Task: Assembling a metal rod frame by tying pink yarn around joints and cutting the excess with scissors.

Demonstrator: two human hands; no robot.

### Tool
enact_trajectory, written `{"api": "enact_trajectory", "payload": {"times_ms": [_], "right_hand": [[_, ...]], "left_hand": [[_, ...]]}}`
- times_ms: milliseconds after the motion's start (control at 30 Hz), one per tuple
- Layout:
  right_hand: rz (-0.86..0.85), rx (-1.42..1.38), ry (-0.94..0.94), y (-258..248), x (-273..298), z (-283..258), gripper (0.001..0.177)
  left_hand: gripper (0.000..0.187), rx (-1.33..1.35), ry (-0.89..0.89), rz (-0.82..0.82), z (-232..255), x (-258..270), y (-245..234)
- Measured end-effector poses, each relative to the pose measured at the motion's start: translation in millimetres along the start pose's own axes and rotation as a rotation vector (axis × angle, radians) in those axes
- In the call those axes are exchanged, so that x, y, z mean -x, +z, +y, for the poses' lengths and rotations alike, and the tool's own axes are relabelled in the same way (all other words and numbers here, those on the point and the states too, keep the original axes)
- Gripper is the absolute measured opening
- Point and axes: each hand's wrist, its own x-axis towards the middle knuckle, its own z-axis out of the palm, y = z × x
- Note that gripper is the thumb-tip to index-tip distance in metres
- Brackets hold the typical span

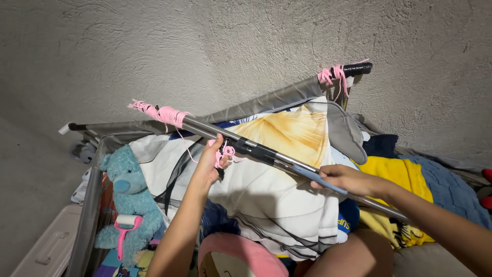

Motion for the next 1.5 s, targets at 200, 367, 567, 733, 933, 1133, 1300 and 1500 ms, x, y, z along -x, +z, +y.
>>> {"api": "enact_trajectory", "payload": {"times_ms": [200, 367, 567, 733, 933, 1133, 1300, 1500], "right_hand": [[-0.006, 0.191, 0.189, -3, -1, -56, 0.043], [0.114, 0.152, 0.092, 5, -14, -34, 0.048], [0.092, 0.278, 0.115, 2, -16, -36, 0.058], [-0.119, 0.385, 0.186, -9, -3, -44, 0.059], [-0.335, 0.041, 0.459, 5, 21, -51, 0.054], [-0.407, -0.051, 0.498, -13, 20, -44, 0.062], [-0.148, -0.039, 0.317, -19, 33, -55, 0.052], [-0.108, -0.224, 0.115, 6, 21, -33, 0.04]], "left_hand": [[0.027, 0.002, 0.009, 0.026, 2, 1, 2], [0.027, 0.011, 0.023, 0.02, 4, -6, 0], [0.027, 0.002, 0.053, 0.055, 1, -13, -1], [0.027, -0.041, 0.037, 0.086, -4, -13, 5], [0.023, -0.068, 0.086, 0.097, -19, -27, 14], [0.023, -0.078, 0.113, 0.14, -18, -47, 10], [0.028, -0.063, 0.03, 0.174, -12, -55, 0], [0.024, -0.106, 0.064, 0.157, -2, -39, 13]]}}
